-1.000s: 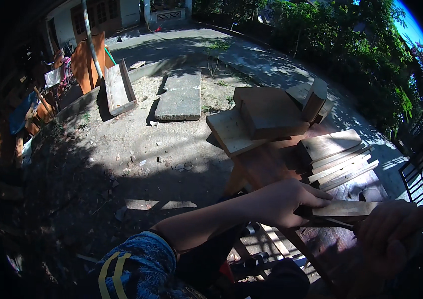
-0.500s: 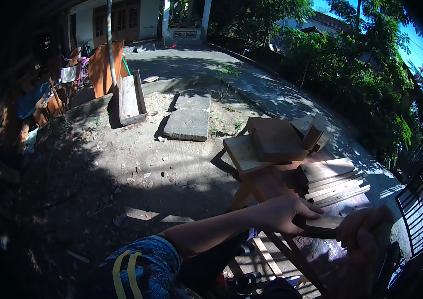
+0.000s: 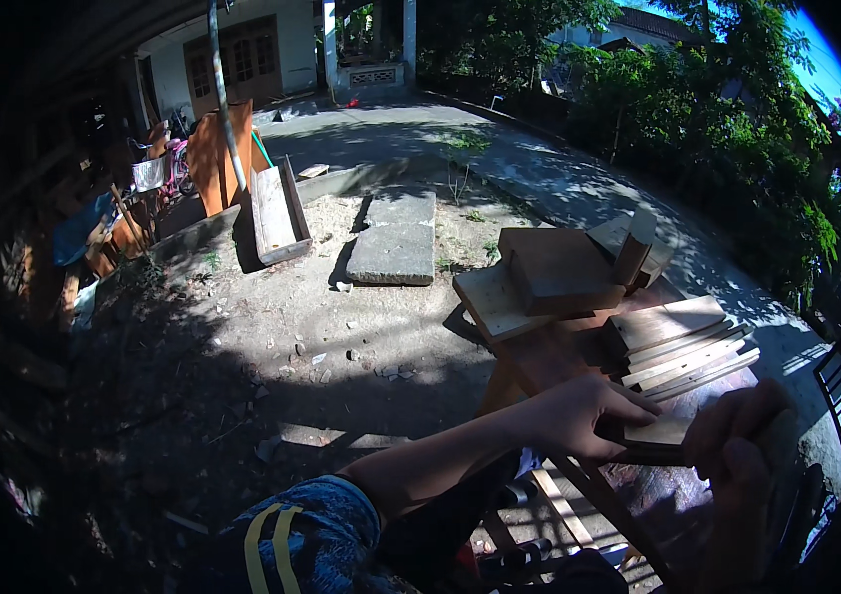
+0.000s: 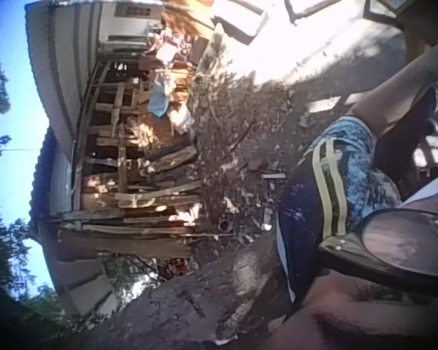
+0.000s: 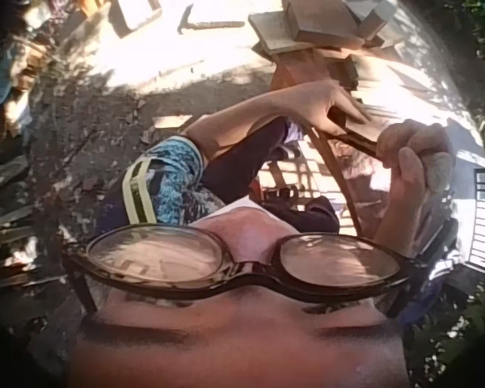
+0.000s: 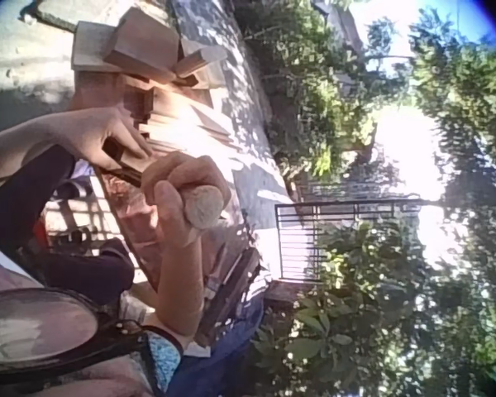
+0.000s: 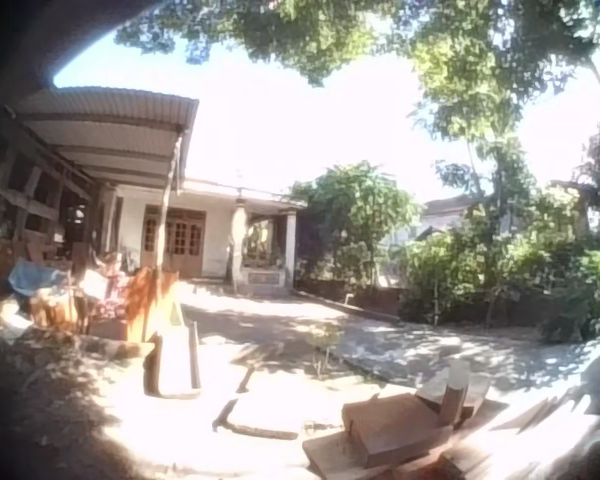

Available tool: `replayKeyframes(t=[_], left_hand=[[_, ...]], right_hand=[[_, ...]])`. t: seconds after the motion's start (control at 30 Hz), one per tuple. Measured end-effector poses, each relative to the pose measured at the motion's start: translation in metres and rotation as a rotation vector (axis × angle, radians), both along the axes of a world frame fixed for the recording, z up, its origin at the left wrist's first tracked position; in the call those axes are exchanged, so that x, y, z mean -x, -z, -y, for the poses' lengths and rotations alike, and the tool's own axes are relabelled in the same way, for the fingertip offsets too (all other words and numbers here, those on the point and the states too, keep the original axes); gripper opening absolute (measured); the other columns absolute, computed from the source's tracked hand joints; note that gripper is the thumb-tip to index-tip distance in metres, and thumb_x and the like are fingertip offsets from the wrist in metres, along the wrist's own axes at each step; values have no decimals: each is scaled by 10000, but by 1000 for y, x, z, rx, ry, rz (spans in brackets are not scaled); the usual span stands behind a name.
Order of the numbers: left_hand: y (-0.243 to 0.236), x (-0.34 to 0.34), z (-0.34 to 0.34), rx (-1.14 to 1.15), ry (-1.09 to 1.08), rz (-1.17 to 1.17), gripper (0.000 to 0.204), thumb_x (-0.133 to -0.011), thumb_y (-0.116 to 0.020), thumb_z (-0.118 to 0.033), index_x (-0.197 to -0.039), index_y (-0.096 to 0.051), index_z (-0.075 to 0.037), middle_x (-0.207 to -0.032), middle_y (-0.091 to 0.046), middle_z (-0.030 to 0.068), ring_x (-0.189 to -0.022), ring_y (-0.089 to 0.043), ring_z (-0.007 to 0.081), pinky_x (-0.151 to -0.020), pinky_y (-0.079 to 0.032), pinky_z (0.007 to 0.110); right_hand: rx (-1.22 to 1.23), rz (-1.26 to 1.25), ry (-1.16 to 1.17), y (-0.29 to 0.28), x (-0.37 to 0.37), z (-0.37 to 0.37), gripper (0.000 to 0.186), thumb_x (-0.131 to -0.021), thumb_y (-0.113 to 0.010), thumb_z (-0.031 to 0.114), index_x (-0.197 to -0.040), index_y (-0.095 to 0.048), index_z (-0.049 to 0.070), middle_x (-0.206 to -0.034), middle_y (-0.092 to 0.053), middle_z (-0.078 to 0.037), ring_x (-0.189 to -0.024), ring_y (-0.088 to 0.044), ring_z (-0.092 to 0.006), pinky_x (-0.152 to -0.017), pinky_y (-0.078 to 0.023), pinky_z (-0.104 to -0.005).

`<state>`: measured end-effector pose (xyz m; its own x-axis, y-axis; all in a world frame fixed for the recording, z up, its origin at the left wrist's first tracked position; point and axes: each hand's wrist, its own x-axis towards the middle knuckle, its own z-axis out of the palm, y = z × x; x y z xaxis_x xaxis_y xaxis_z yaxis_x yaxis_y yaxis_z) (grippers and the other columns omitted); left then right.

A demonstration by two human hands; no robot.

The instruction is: Chisel wood into a specific shape

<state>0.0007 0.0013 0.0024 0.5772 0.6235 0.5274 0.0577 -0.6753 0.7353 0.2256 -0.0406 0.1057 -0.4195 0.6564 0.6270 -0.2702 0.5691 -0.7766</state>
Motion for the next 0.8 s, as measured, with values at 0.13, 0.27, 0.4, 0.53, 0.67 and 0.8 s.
replayKeyframes(t=[0.13,0.27,0.4,0.53,0.67,0.8], left_hand=[[0,-1,1,17,-8,23,522,-801,-850,-101,-1289,-734,45,-1435,-697,173,-1282,-697,294,-1066,-548,377],[0,-1,3,54,3,45,524,-804,-850,-106,-1293,-732,41,-1437,-696,173,-1288,-693,303,-1074,-544,383],[0,-1,3,22,-7,26,514,-811,-845,-103,-1294,-734,35,-1440,-693,169,-1292,-689,305,-1075,-543,386],[0,-1,3,32,-4,22,510,-817,-842,-101,-1298,-734,28,-1444,-690,165,-1297,-685,303,-1078,-541,387],[0,-1,3,45,8,34,510,-819,-845,-106,-1300,-734,24,-1450,-686,166,-1298,-685,301,-1077,-541,385],[0,-1,3,26,-2,18,499,-829,-841,-108,-1297,-734,28,-1452,-685,166,-1296,-686,301,-1074,-541,383]], right_hand=[[-18,53,-22,-10,6,-2,357,-916,-737,291,-834,-447,99,-593,-508,-64,-430,-464,-132,-420,-434,-287],[128,44,19,-20,7,10,281,-812,-745,202,-776,-509,53,-714,-564,-158,-579,-547,-159,-551,-452,-281],[109,64,73,-23,8,12,273,-805,-749,205,-765,-517,67,-744,-561,-149,-576,-562,-146,-538,-454,-278],[84,139,34,-24,7,9,260,-811,-738,192,-770,-513,69,-782,-554,-142,-570,-557,-138,-533,-452,-280],[104,111,17,-21,5,10,273,-829,-740,194,-779,-506,63,-797,-545,-136,-557,-548,-139,-526,-449,-275],[117,64,-13,-19,6,9,287,-846,-754,201,-794,-508,62,-800,-540,-142,-544,-544,-144,-507,-448,-273]])
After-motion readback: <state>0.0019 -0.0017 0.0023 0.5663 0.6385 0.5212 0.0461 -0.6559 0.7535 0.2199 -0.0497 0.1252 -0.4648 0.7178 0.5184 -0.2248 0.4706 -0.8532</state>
